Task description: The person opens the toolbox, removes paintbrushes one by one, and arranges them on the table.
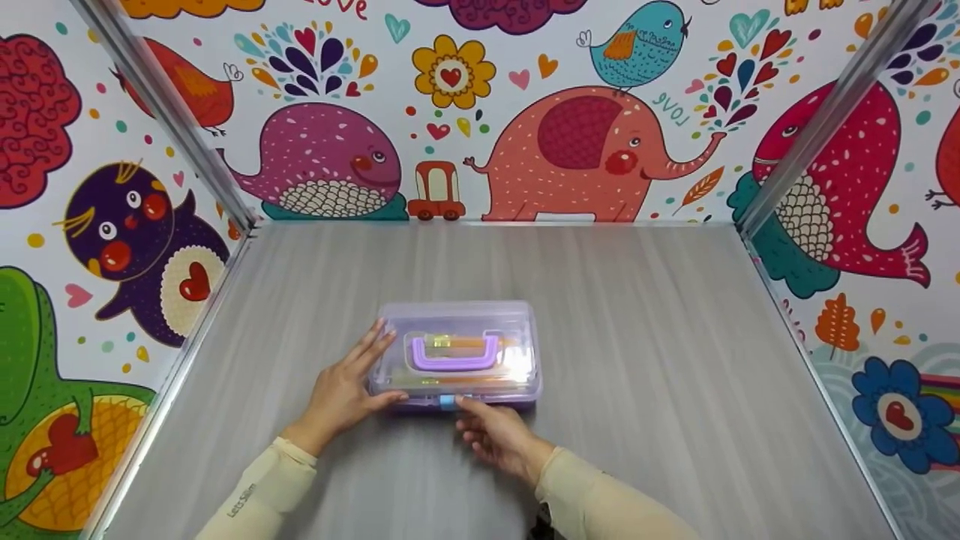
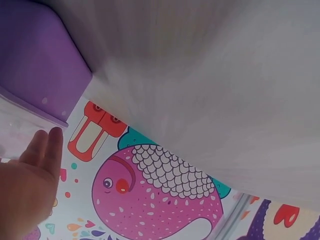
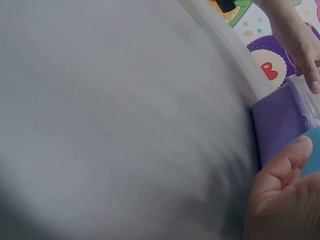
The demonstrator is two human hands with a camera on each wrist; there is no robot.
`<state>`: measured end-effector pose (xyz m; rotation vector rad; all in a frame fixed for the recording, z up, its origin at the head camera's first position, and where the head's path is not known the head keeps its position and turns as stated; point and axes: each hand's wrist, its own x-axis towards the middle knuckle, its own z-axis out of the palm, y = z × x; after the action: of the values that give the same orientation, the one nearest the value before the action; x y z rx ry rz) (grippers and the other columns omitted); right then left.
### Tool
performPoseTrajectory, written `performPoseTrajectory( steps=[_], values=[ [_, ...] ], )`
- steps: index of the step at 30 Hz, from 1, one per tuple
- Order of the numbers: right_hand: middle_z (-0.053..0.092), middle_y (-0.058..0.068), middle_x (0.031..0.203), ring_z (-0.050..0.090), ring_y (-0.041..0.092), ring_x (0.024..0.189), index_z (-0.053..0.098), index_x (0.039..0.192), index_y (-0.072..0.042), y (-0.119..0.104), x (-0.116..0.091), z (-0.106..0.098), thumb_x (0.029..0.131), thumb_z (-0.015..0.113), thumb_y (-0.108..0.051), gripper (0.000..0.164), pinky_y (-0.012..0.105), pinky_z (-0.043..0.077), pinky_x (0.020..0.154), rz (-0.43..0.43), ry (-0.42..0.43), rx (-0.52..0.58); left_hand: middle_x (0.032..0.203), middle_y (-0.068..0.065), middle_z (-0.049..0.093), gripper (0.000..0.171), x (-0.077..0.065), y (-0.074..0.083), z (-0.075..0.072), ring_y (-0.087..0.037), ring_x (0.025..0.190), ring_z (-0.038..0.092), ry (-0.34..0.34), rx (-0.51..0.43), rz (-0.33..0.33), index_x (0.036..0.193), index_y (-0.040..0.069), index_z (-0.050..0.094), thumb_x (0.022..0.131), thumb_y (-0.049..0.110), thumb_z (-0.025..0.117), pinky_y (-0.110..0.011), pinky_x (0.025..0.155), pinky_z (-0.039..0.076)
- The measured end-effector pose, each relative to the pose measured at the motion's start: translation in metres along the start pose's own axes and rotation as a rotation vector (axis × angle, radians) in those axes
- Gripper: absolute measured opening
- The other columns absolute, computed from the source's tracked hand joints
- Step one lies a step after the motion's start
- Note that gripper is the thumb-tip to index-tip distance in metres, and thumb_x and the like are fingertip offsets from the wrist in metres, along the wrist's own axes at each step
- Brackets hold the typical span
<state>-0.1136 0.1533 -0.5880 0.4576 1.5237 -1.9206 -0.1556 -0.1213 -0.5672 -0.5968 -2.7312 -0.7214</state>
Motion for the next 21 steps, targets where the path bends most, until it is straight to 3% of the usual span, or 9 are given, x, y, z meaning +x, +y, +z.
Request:
performPoseTrajectory(
  steps=[5, 12, 16, 21],
  values=[
    [0.072, 0.002, 0.089, 0.059, 0.006, 0.065, 0.068, 0.104, -0.004, 0.0004, 0.0024, -0.002, 0.086, 0.075, -0.047, 0.047, 0.016, 0.051, 0.054, 0.003, 0.003, -0.002, 0.163, -0.001, 0.024, 0.097, 0.0009, 0.0006, -0.0006, -0.035, 0.101, 0.066, -0.024, -0.003, -0.012, 0.154, 0.026, 0.04, 0.072, 0.062, 0.079, -0.041, 0.074, 0.056],
    [0.074, 0.008, 0.093, 0.065, 0.01, 0.07, 0.066, 0.108, -0.001, 0.0027, 0.0014, -0.0021, 0.084, 0.077, -0.045, 0.052, 0.021, 0.056, 0.061, -0.008, 0.044, 0.026, 0.163, -0.002, 0.026, 0.097, -0.0011, 0.0021, 0.0024, -0.035, 0.101, 0.066, -0.012, -0.004, 0.0, 0.153, 0.026, 0.041, 0.073, 0.065, 0.077, -0.043, 0.077, 0.056],
    [0.074, 0.011, 0.091, 0.067, 0.012, 0.07, 0.063, 0.101, -0.001, 0.0016, 0.0001, 0.0007, 0.084, 0.078, -0.044, 0.049, 0.025, 0.058, 0.063, -0.007, 0.06, 0.039, 0.163, -0.002, 0.026, 0.097, -0.0007, 0.0012, 0.0028, -0.036, 0.099, 0.066, -0.008, 0.006, -0.002, 0.153, 0.026, 0.041, 0.072, 0.064, 0.078, -0.044, 0.08, 0.056],
    [0.074, 0.015, 0.092, 0.07, 0.014, 0.07, 0.06, 0.097, -0.003, -0.0017, -0.0026, 0.0056, 0.083, 0.077, -0.046, 0.049, 0.028, 0.06, 0.064, -0.011, 0.065, 0.018, 0.163, -0.002, 0.026, 0.096, -0.0003, 0.0003, 0.0004, -0.038, 0.107, 0.064, -0.01, 0.009, -0.005, 0.153, 0.025, 0.042, 0.072, 0.063, 0.078, -0.049, 0.088, 0.053]
  ],
)
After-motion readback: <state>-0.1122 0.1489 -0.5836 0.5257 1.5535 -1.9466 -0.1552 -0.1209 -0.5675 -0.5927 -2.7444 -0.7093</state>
